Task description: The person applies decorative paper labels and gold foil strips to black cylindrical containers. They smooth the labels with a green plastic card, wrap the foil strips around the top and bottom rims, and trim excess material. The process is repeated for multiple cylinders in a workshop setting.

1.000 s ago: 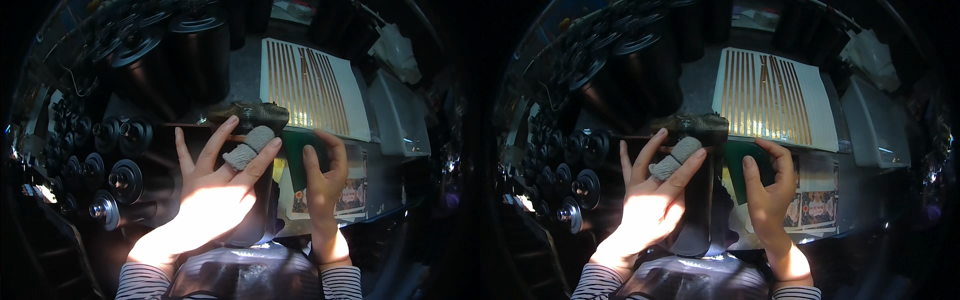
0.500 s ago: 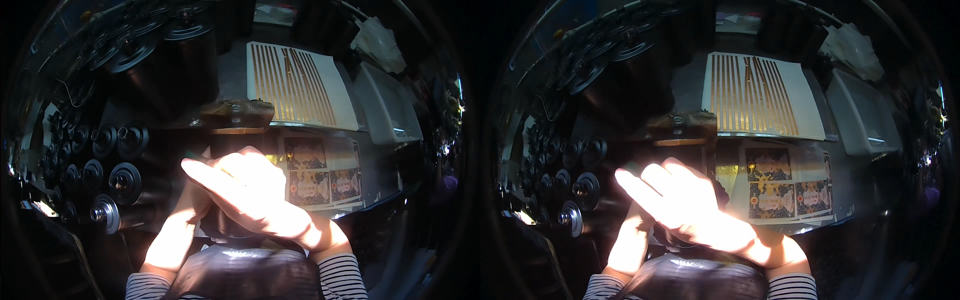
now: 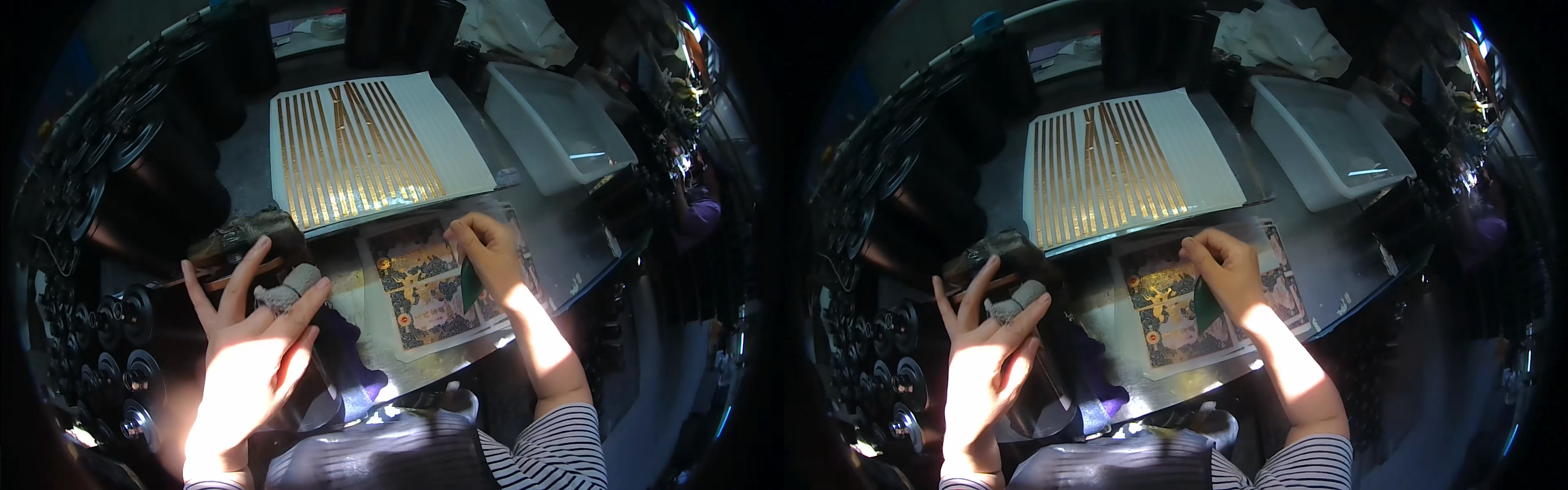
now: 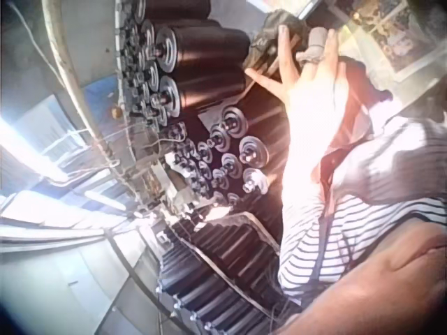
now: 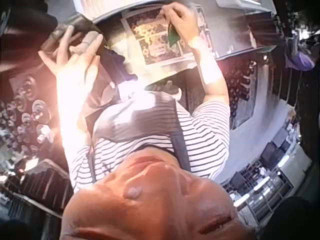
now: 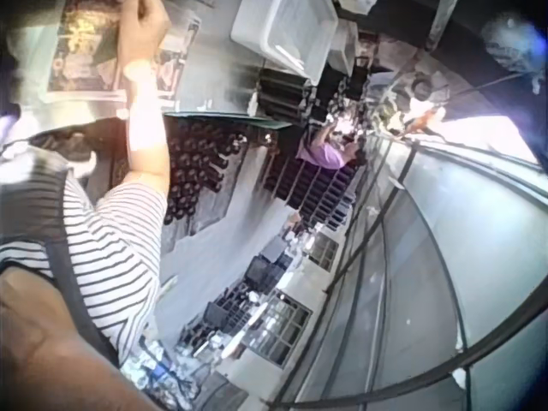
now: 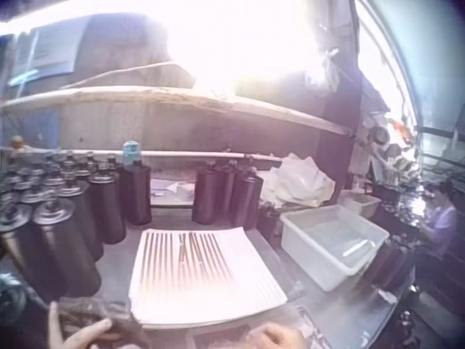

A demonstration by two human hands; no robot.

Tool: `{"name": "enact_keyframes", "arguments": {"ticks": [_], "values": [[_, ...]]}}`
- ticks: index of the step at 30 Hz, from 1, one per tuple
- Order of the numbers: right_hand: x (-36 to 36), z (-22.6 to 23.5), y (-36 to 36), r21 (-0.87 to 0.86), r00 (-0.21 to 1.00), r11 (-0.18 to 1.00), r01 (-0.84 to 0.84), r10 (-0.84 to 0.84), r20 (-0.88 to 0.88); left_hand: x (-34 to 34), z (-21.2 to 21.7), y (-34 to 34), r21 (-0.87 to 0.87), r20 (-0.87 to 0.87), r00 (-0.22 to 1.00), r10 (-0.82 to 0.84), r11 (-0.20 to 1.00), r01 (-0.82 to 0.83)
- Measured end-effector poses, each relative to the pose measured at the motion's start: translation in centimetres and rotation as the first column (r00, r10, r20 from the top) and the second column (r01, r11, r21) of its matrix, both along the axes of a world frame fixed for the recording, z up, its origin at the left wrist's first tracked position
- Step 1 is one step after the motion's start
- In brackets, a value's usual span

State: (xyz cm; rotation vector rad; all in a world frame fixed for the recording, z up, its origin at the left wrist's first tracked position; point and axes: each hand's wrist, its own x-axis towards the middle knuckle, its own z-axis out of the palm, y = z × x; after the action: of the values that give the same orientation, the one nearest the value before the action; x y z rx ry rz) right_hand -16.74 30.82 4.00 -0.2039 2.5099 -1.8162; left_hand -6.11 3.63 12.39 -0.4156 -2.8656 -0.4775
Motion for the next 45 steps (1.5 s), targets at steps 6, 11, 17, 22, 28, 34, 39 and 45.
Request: {"name": "enact_keyframes", "arguments": {"ticks": [6, 11, 17, 22, 28, 34, 39, 45], "values": [[-5.6, 1.3, 1.4, 0.678, 0.575, 0.686, 0.265, 0.452, -0.682, 3.4, -4.5, -0.5, 0.665, 0.078, 0.925, 0.372, 0.672, -0.326], [-5.8, 0.1, 4.2, 0.592, 0.475, 0.757, 0.277, 0.428, -0.769, 4.2, -5.3, -1.4, 0.745, 0.033, 0.912, 0.409, 0.598, -0.295], [6.5, 4.9, 2.0, 0.555, 0.560, 0.825, 0.106, 0.412, -0.719, 3.8, 0.7, 5.2, 0.536, 0.465, 0.798, -0.384, 0.839, 0.092], [13.1, 4.5, 0.0, 0.548, 0.490, 0.814, -0.192, 0.563, -0.665, 4.7, -2.2, 7.6, 0.769, 0.627, 0.646, -0.436, 0.480, -0.423], [12.4, 6.1, -3.3, 0.331, 0.705, 0.762, -0.557, 0.644, -0.297, 10.2, -2.5, 6.3, 0.067, 0.009, 0.997, -0.072, 0.995, 0.071], [13.1, 4.8, -8.0, -0.034, 0.632, 0.633, -0.773, 0.774, 0.051, 15.1, -2.6, 1.9, 0.145, 0.179, 0.974, 0.141, 0.975, -0.168], [14.0, 4.5, -9.9, -0.097, 0.677, 0.681, -0.726, 0.732, 0.070, 15.5, -4.5, -1.1, 0.394, 0.236, 0.934, 0.269, 0.852, -0.345], [14.2, 4.1, -10.9, 0.170, 0.802, 0.784, -0.598, 0.585, 0.124, 14.1, -7.3, -2.4, 0.658, 0.113, 0.957, 0.268, 0.701, -0.274]]}}
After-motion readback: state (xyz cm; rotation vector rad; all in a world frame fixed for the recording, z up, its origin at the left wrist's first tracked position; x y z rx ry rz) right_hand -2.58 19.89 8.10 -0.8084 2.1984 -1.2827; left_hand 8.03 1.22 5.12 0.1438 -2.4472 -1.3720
